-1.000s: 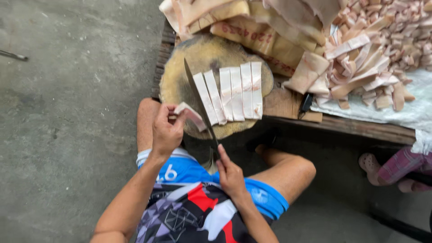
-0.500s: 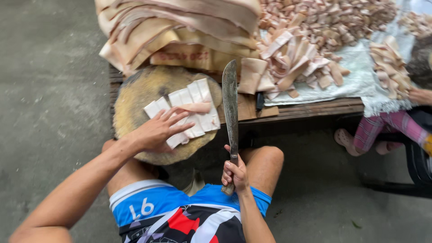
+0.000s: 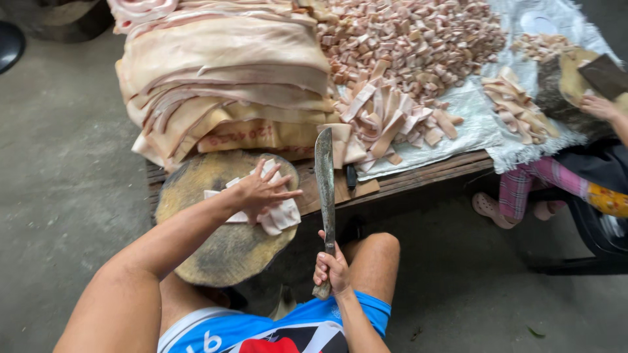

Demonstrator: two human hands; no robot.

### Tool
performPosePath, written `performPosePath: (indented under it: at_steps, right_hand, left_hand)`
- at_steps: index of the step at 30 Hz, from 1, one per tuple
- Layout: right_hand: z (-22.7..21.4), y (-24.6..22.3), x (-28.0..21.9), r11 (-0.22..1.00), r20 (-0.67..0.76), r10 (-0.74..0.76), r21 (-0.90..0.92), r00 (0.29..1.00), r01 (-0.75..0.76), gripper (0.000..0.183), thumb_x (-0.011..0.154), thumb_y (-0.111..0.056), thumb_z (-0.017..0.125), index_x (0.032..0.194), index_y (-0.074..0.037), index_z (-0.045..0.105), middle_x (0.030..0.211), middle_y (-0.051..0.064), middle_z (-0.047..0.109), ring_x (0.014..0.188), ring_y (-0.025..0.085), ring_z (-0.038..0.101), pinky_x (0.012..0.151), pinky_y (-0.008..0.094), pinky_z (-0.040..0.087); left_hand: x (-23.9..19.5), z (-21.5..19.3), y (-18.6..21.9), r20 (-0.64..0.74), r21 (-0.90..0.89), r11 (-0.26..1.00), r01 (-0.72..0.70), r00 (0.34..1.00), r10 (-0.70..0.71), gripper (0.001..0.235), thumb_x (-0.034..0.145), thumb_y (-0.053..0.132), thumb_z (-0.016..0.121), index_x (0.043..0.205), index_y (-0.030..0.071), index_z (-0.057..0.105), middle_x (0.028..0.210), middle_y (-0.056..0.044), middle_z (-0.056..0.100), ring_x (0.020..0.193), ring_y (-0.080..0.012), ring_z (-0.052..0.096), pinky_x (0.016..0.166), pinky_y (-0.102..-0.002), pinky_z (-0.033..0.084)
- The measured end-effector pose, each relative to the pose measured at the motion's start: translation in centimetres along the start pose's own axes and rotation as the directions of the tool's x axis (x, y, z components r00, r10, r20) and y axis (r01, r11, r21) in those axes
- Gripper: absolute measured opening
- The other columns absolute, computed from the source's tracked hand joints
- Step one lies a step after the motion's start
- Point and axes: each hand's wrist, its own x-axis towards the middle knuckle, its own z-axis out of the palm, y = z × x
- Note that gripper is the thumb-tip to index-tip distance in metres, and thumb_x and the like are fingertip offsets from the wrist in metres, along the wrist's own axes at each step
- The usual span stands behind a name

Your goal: The person sits at a low wooden table and uses a large knife to slice sheets of pork skin into thin strips on a round wooden cutting board. The person repeatedly picks up sheets of skin, cuts them into strips, and places the cut pieces onto a white cloth on the table.

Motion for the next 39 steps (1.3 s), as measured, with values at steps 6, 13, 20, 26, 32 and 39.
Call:
performPosePath:
  at_steps: [6, 13, 20, 26, 32, 39]
  right_hand:
    - [-0.9, -1.6, -2.4, 0.941, 0.141, -0.122, 0.330, 0.983, 0.069, 0.067, 0.097, -0.008, 0.053, 0.160, -0.019, 0.034, 0.062, 0.000, 0.043, 0.042, 0.007, 0.045, 0.041, 0.026, 0.046]
    - [-6.9, -3.8, -1.5, 0.577, 0.238, -0.087, 0.804, 0.967, -0.146, 0.043, 0.101, -0.020, 0.056, 0.140, -0.003, 0.049, 0.064, -0.003, 0.047, 0.047, 0.008, 0.048, 0.046, 0.026, 0.050]
    - [-6.7, -6.5, -1.7, 0.754, -0.115, 0.318, 0.632, 0.941, -0.178, 0.031, 0.101, -0.035, 0.048, 0.116, -0.008, 0.052, 0.068, 0.000, 0.052, 0.053, 0.010, 0.055, 0.050, 0.028, 0.050]
    - [-8.4, -5.0, -2.8, 0.881, 0.111, -0.002, 0.470, 0.994, -0.051, 0.025, 0.104, -0.027, 0.057, 0.088, -0.011, 0.046, 0.055, -0.004, 0.039, 0.044, 0.009, 0.046, 0.047, 0.030, 0.049]
    - [-8.7, -8.0, 1.9, 0.904, 0.043, -0.070, 0.425, 0.997, 0.045, 0.026, 0.104, -0.030, 0.054, 0.085, -0.014, 0.045, 0.053, -0.004, 0.036, 0.043, 0.010, 0.042, 0.048, 0.031, 0.046]
    - [-9.4, -8.1, 3.5, 0.825, 0.063, -0.029, 0.565, 0.998, -0.012, 0.027, 0.105, -0.030, 0.051, 0.085, -0.013, 0.045, 0.052, -0.005, 0.036, 0.041, 0.009, 0.041, 0.046, 0.030, 0.046]
  left_hand:
    - [0.2, 1.2, -2.3, -0.006, -0.161, 0.985, -0.063, 0.998, 0.062, 0.115, 0.053, 0.053, 0.095, 0.152, 0.030, 0.039, 0.156, -0.004, 0.037, 0.146, -0.0361, 0.033, 0.095, -0.061, 0.053]
    - [-0.3, 7.5, -1.1, -0.151, -0.372, 0.923, 0.096, 0.975, -0.162, 0.049, 0.086, 0.032, 0.078, 0.127, 0.013, 0.058, 0.114, -0.006, 0.064, 0.104, -0.0227, 0.062, 0.083, -0.038, 0.059]
    - [-1.0, 4.6, -0.6, -0.014, -0.709, 0.605, 0.362, 0.851, -0.525, 0.019, 0.094, 0.017, 0.066, 0.112, 0.014, 0.067, 0.096, -0.007, 0.074, 0.081, -0.0196, 0.074, 0.067, -0.035, 0.065]
    - [5.3, -4.9, -4.2, -0.070, -0.991, 0.133, 0.023, 0.753, -0.654, 0.039, 0.081, 0.018, 0.076, 0.116, 0.004, 0.068, 0.096, -0.014, 0.077, 0.085, -0.0237, 0.075, 0.074, -0.037, 0.060]
    - [20.9, -16.7, -8.2, -0.107, -0.953, -0.124, -0.275, 0.692, -0.714, 0.085, 0.075, 0.047, 0.085, 0.135, 0.001, 0.045, 0.119, -0.018, 0.065, 0.100, -0.0272, 0.073, 0.074, -0.042, 0.063]
    - [27.5, -7.0, -5.4, -0.461, -0.649, 0.714, 0.262, 0.611, -0.643, 0.109, 0.043, 0.052, 0.095, 0.127, -0.005, 0.055, 0.122, -0.024, 0.063, 0.114, -0.0486, 0.057, 0.080, -0.057, 0.054]
